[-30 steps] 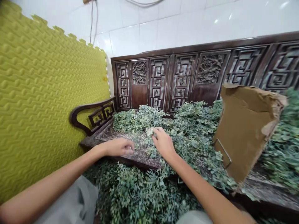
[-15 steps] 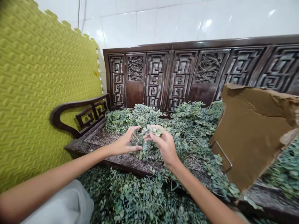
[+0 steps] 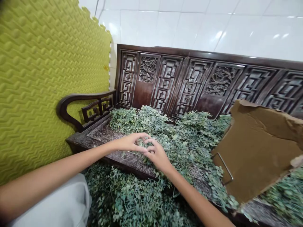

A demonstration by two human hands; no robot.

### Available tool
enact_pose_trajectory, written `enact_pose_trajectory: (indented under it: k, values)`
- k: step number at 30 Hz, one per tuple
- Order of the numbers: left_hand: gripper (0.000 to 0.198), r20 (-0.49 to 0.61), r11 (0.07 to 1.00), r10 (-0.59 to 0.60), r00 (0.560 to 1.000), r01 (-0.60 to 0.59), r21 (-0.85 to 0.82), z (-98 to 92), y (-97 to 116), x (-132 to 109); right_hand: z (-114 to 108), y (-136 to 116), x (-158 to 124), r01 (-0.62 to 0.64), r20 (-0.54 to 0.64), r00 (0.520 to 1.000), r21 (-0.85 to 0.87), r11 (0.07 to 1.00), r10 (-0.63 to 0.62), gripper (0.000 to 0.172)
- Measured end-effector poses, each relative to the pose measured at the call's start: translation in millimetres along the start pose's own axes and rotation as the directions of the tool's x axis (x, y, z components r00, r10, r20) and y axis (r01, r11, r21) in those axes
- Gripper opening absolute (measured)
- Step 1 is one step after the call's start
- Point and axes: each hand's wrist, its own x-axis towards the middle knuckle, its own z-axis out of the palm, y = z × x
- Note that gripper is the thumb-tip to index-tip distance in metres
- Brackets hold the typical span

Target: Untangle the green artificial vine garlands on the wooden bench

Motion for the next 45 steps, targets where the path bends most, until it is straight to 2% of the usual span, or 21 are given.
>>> enact_pose_trajectory:
  k: [2,4,6,9,13,17,19,21,23,27,30,34,38,40,42,43,45]
  values:
    - [0.048,0.048,0.998,-0.063,0.997,0.064,-0.025,-6.9,-9.6,-3.8,5.4,-0.2,0.8,0.022,0.041,0.999,-0.139,0.99,-0.016,0.045]
    - [0.039,0.048,0.99,-0.141,0.989,0.142,-0.014,-14.3,-18.3,-8.2,8.0,0.2,0.7,0.042,0.072,0.997,-0.343,0.938,-0.019,0.05]
    - [0.032,0.009,0.983,-0.169,0.986,0.168,0.073,-22.4,-24.7,-13.5,7.7,1.9,0.3,0.059,0.099,0.995,-0.581,0.812,-0.001,0.048]
    - [0.026,-0.042,0.968,-0.168,0.985,0.173,0.183,-34.9,-30.7,-22.0,4.4,5.1,0.6,0.061,0.11,0.993,-0.786,0.615,0.042,0.026]
    - [0.01,-0.077,0.939,-0.156,0.985,0.172,0.299,-46.6,-35.7,-30.7,4.1,-0.4,1.5,0.061,0.104,0.993,-0.842,0.536,0.049,0.032]
    - [0.003,-0.122,0.879,-0.166,0.979,0.203,0.432,-47.2,-35.6,-34.8,14.9,-17.1,-0.9,0.097,0.126,0.991,-0.883,0.458,0.033,0.035]
    - [0.014,-0.139,0.844,-0.176,0.974,0.222,0.488,-43.4,-32.8,-36.9,21.3,-22.9,-3.5,0.124,0.146,0.989,-0.897,0.425,0.019,0.034]
    - [0.034,-0.138,0.815,-0.199,0.97,0.242,0.527,-38.0,-28.8,-39.7,25.0,-24.2,-6.1,0.147,0.165,0.986,-0.907,0.394,0.014,0.033]
    - [0.043,-0.099,0.795,-0.255,0.962,0.267,0.544,-32.0,-23.6,-42.7,24.7,-21.6,-8.0,0.151,0.17,0.985,-0.919,0.363,0.021,0.032]
    - [0.016,0.118,0.796,-0.424,0.898,0.307,0.522,-19.3,-8.5,-45.3,16.5,-13.1,-7.4,0.098,0.121,0.991,-0.945,0.314,0.055,0.031]
    - [0.01,0.257,0.821,-0.456,0.852,0.292,0.49,-8.3,5.3,-40.8,13.1,-10.1,-1.7,0.035,0.062,0.995,-0.955,0.294,0.082,0.032]
    - [0.011,0.303,0.826,-0.438,0.846,0.246,0.507,4.3,17.7,-29.9,20.3,-10.9,9.6,-0.038,-0.004,0.992,-0.961,0.275,0.124,0.034]
    - [0.018,0.311,0.809,-0.461,0.831,0.249,0.533,4.4,22.7,-25.8,34.7,-12.2,19.6,-0.049,-0.005,0.985,-0.966,0.252,0.17,0.031]
    - [0.017,0.353,0.812,-0.491,0.796,0.271,0.517,3.3,29.3,-28.1,40.0,-11.5,24.6,-0.028,0.016,0.984,-0.97,0.241,0.179,0.03]
    - [0.013,0.435,0.825,-0.515,0.738,0.29,0.485,8.7,42.0,-31.8,40.7,-9.9,30.7,-0.031,0.013,0.982,-0.974,0.225,0.19,0.029]
    - [0.009,0.516,0.841,-0.517,0.683,0.292,0.455,15.1,50.4,-33.5,38.9,-9.0,34.0,-0.05,-0.007,0.98,-0.975,0.215,0.197,0.03]
    - [0.007,0.71,0.888,-0.46,0.534,0.284,0.361,34.6,68.2,-35.5,30.6,-7.0,40.4,-0.119,-0.076,0.974,-0.974,0.195,0.214,0.031]
